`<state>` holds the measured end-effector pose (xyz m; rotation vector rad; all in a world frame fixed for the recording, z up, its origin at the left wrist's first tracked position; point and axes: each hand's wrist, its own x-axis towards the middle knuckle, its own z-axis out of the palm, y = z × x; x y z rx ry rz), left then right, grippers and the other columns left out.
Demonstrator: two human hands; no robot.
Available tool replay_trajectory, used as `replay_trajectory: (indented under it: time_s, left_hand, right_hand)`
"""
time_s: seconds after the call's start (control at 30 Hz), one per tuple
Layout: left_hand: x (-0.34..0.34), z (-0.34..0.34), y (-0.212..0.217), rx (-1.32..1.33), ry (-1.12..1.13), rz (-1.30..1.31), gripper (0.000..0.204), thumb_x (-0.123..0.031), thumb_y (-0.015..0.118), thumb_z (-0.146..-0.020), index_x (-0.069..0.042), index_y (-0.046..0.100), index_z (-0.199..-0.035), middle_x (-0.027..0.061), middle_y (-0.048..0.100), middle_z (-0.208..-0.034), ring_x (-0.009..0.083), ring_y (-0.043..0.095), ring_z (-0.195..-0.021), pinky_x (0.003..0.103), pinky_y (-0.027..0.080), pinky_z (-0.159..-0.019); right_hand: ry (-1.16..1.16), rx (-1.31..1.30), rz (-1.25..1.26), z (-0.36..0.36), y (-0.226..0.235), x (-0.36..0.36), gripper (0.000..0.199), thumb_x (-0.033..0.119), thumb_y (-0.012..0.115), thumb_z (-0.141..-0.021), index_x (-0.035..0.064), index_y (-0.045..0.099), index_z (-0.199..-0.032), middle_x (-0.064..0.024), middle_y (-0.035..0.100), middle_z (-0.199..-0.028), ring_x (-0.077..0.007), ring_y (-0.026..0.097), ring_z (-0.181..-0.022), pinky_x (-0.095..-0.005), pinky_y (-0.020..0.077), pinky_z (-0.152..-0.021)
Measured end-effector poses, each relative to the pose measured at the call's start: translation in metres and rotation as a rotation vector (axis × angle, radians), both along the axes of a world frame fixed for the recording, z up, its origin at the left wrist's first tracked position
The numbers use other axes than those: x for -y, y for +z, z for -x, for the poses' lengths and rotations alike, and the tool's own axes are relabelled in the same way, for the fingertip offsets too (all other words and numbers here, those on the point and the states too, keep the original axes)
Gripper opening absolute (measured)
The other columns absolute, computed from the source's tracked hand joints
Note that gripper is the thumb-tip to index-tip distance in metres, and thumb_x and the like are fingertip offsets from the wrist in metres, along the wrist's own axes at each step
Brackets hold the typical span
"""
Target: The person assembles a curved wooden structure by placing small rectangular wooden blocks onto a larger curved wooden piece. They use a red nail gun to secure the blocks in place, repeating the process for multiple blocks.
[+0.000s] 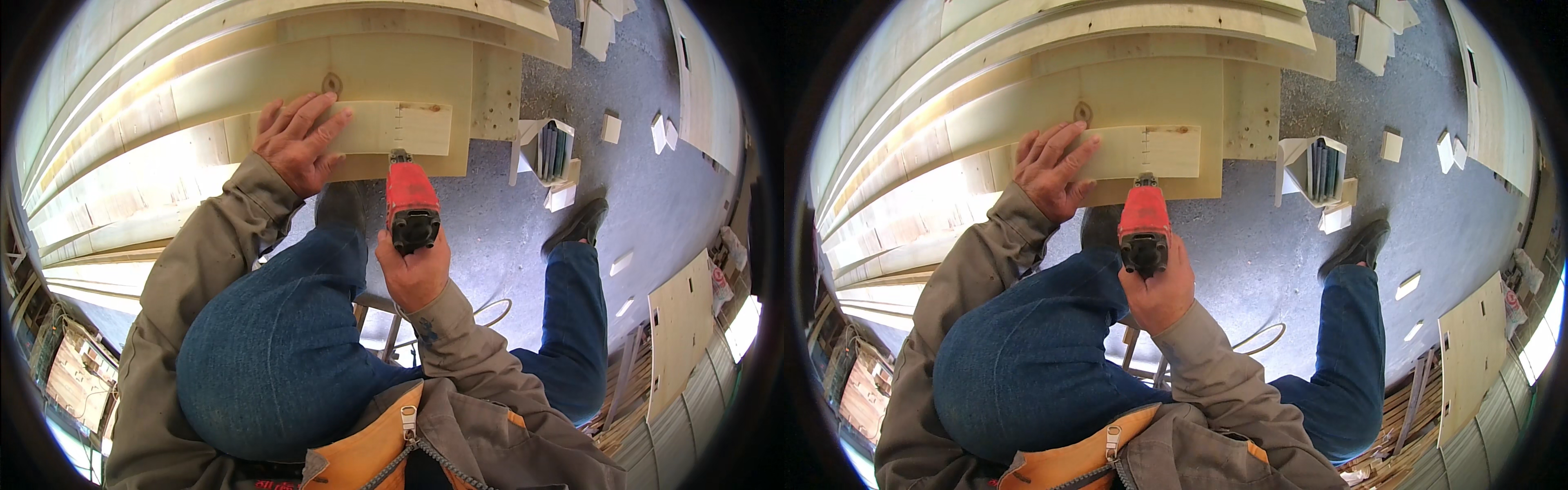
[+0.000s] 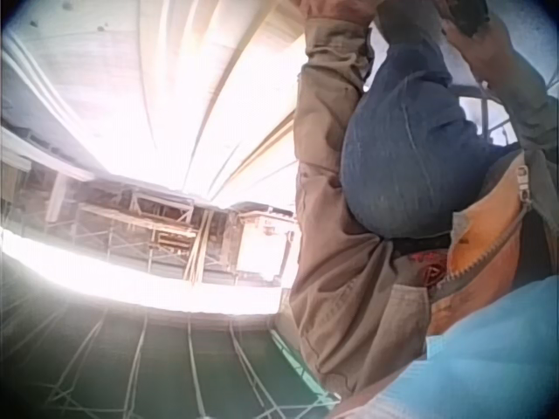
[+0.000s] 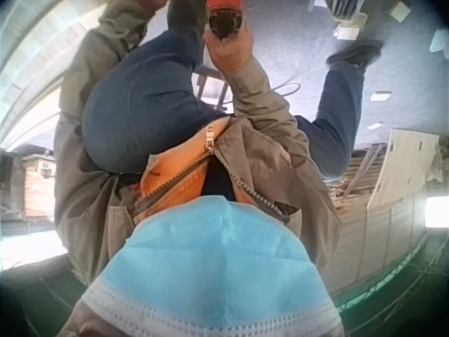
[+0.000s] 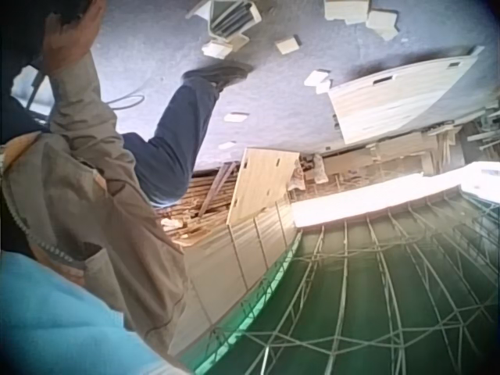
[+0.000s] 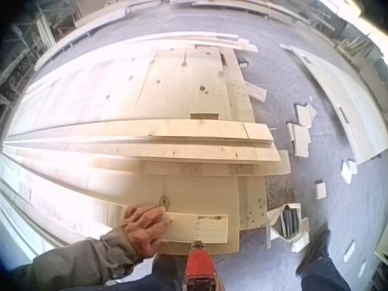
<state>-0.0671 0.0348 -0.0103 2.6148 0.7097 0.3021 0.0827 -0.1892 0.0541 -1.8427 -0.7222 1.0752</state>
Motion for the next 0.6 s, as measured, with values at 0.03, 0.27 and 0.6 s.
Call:
replay_trajectory:
  time_s: [0.03, 0.27, 0.6]
  left_hand:
    - [0.000, 0.000, 0.000, 0.000, 0.000, -0.001, 0.069, -0.027, 0.087, -0.080, -0.022, 0.067, -0.145, 0.0072, 0.057, -0.153, 0.0286, 0.053, -0.142, 0.057, 0.036, -0.118]
    - [0.000, 0.001, 0.000, -0.014, -0.020, -0.028, 0.067, -0.029, 0.084, -0.082, -0.019, 0.066, -0.146, 0.0104, 0.057, -0.154, 0.0319, 0.053, -0.142, 0.055, 0.036, -0.117]
    - [0.001, 0.001, 0.002, -0.029, -0.019, -0.029, 0.070, -0.028, 0.084, -0.082, -0.017, 0.065, -0.148, 0.0112, 0.056, -0.155, 0.0318, 0.052, -0.143, 0.055, 0.035, -0.118]
  right_hand:
    - [-0.002, 0.001, 0.003, 0.000, 0.000, 0.000, 0.044, 0.008, 0.072, -0.086, 0.0036, 0.063, -0.129, -0.0194, 0.065, -0.120, -0.0419, 0.066, -0.106, -0.0460, 0.0542, -0.093]
    - [0.042, 0.102, -0.005, 0.000, 0.006, -0.008, 0.043, 0.007, 0.072, -0.087, 0.0033, 0.062, -0.129, -0.0196, 0.064, -0.121, -0.0407, 0.066, -0.106, -0.0445, 0.0544, -0.093]
    - [0.024, -0.017, 0.071, 0.002, 0.010, 0.016, 0.043, 0.008, 0.075, -0.088, 0.0033, 0.062, -0.128, -0.0193, 0.066, -0.118, -0.0408, 0.067, -0.105, -0.0444, 0.0550, -0.091]
